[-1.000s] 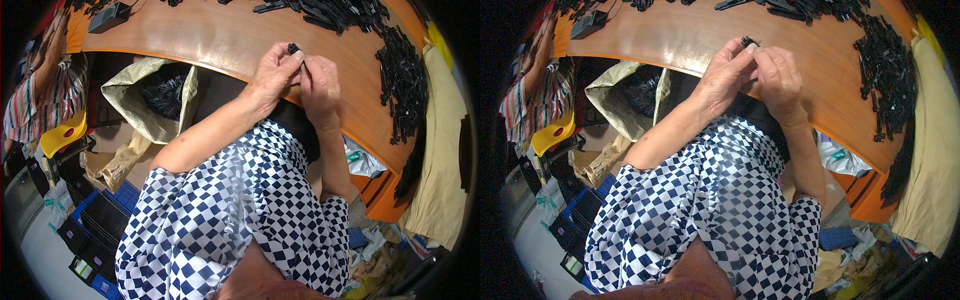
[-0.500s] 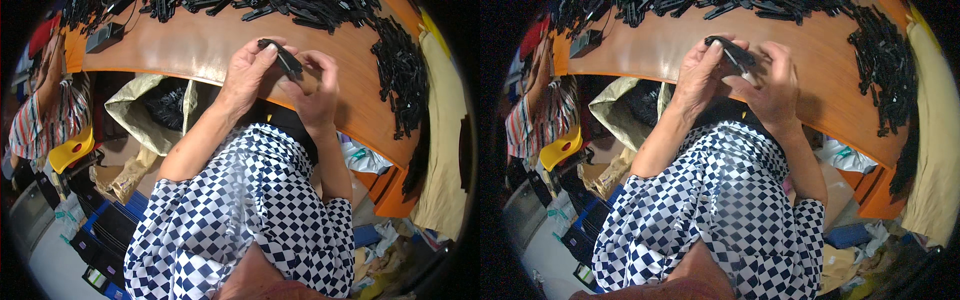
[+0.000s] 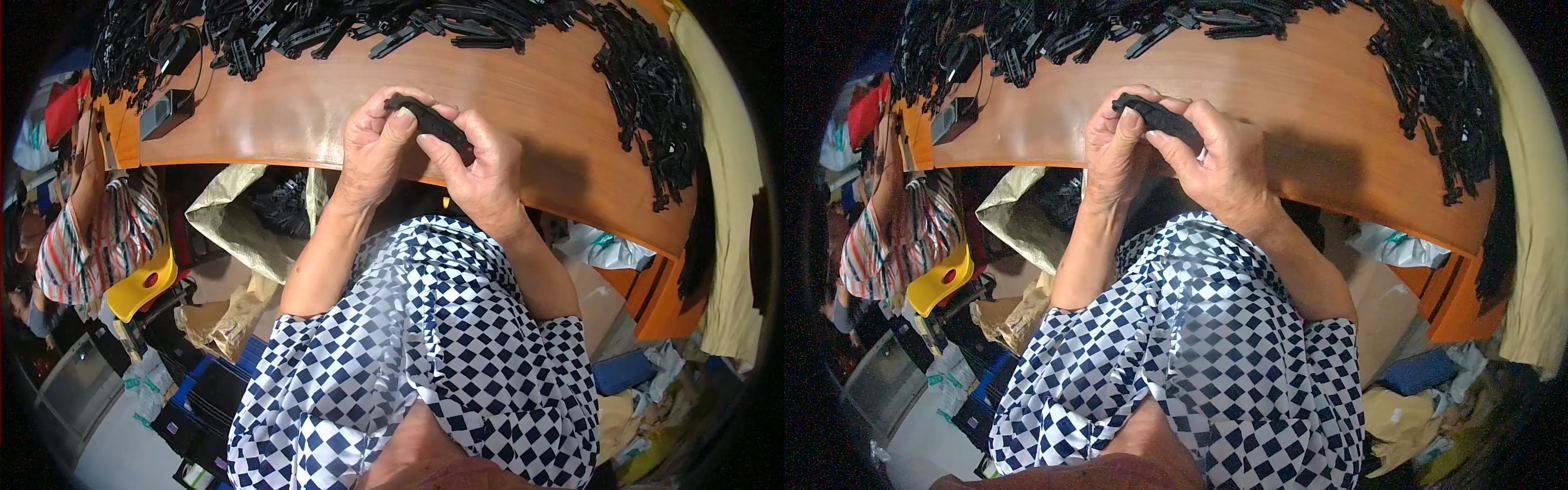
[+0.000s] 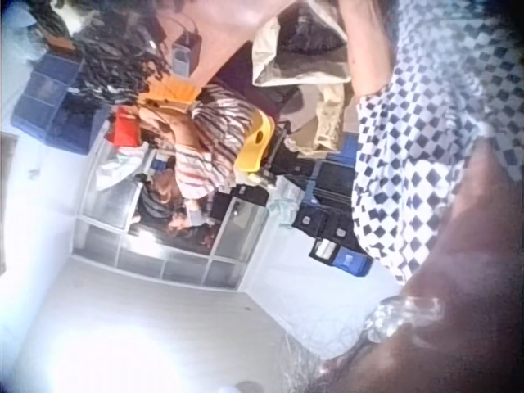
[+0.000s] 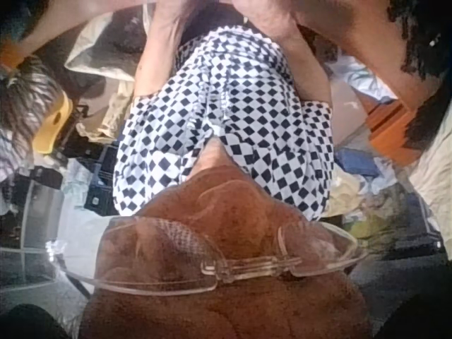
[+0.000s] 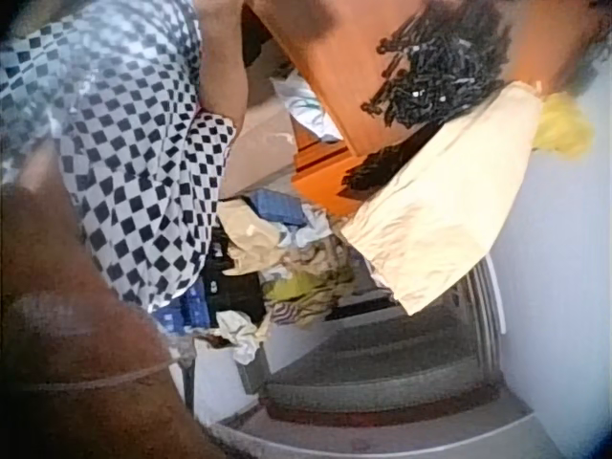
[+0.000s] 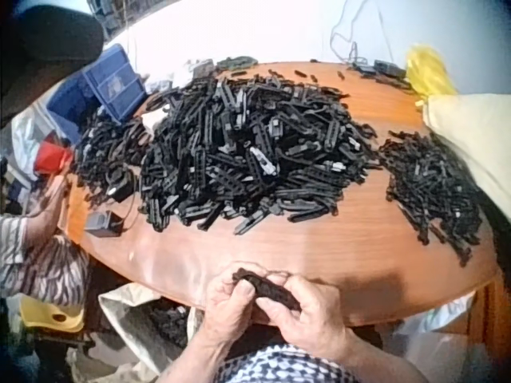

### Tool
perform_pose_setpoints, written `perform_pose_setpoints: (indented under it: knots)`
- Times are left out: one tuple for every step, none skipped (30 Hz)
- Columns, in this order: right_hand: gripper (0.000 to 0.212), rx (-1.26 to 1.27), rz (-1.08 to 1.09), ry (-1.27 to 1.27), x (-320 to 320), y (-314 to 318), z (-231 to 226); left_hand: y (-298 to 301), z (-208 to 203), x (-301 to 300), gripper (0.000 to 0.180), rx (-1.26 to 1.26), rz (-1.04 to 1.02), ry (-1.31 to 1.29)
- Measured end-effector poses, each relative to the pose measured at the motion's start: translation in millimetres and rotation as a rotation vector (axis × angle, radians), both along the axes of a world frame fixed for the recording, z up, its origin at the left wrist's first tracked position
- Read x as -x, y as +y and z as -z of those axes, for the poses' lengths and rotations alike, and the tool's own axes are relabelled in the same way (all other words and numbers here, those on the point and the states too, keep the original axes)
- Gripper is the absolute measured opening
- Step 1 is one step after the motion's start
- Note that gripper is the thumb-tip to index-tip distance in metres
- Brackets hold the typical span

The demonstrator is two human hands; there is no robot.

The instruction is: The person retrieves plastic components from a bag and the table, assembles the pieces together by hand, and places the assembled parts onto the table.

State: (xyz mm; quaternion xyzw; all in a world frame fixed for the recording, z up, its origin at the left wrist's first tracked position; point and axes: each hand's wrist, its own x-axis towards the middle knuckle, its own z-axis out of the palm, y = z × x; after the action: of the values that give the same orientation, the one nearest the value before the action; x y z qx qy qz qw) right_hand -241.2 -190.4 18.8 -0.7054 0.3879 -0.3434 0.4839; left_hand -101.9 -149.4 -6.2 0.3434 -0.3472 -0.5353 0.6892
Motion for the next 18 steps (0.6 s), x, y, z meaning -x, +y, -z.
perform_pose_setpoints:
  knots:
    - [0.026, 0.042, 0.025, -0.036, 0, 0, 3, 0, -1, 1, 0.029, -0.027, 0.021, -0.005]
    - [0.025, 0.086, 0.051, -0.071, 1, 0, 5, -1, -2, 2, 0.031, -0.053, 0.041, -0.009]
    - [0.025, 0.086, 0.057, -0.071, 1, 0, 6, -2, -2, 2, 0.031, -0.053, 0.047, -0.01]
    - [0.023, 0.08, 0.085, -0.114, 1, 0, 6, -2, -1, 3, 0.032, -0.09, 0.081, 0.057]
    - [0.022, 0.077, 0.116, -0.155, 1, 1, 7, -3, 0, 5, 0.033, -0.127, 0.118, 0.125]
    - [0.021, 0.136, 0.119, -0.125, 3, 0, 10, -7, 2, 9, 0.034, -0.072, 0.112, 0.134]
    - [0.02, 0.196, 0.126, -0.092, 5, -1, 12, -11, 3, 14, 0.034, -0.016, 0.109, 0.147]
    - [0.021, 0.171, 0.113, -0.077, 4, -1, 11, -11, 4, 12, 0.032, 0.003, 0.121, 0.117]
    - [0.026, 0.104, 0.065, -0.05, 9, -2, 16, -9, 4, 15, 0.027, -0.062, 0.076, 0.133]
    - [0.028, 0.052, 0.017, -0.029, 15, -5, 8, -9, 1, 16, 0.028, -0.144, 0.077, 0.116]
    - [0.03, -0.001, -0.029, -0.009, 24, -8, 1, -10, -2, 17, 0.03, -0.225, 0.079, 0.098]
    - [0.034, 0.081, -0.057, 0.067, 34, -10, 7, -11, -4, 15, 0.025, -0.252, 0.071, 0.102]
    - [0.035, 0.064, -0.049, 0.089, 45, -15, 13, -13, 0, 15, 0.02, -0.175, 0.064, 0.193]
    - [0.032, 0.098, 0.046, 0.18, 59, -23, 13, -15, 0, 7, 0.017, -0.179, 0.07, 0.155]
    - [0.028, 0.128, 0.138, 0.266, 74, -31, 16, -16, -2, 1, 0.014, -0.186, 0.072, 0.113]
    - [0.028, 0.239, 0.222, 0.317, 94, -44, 24, -21, -13, 4, 0.007, -0.215, 0.048, 0.08]
    - [0.027, 0.351, 0.299, 0.361, 113, -57, 32, -22, -14, 0, 0.007, -0.213, 0.043, 0.071]
    - [0.025, 0.649, 0.29, 0.568, 130, -70, 30, -23, -14, -9, 0.008, -0.272, 0.012, -0.179]
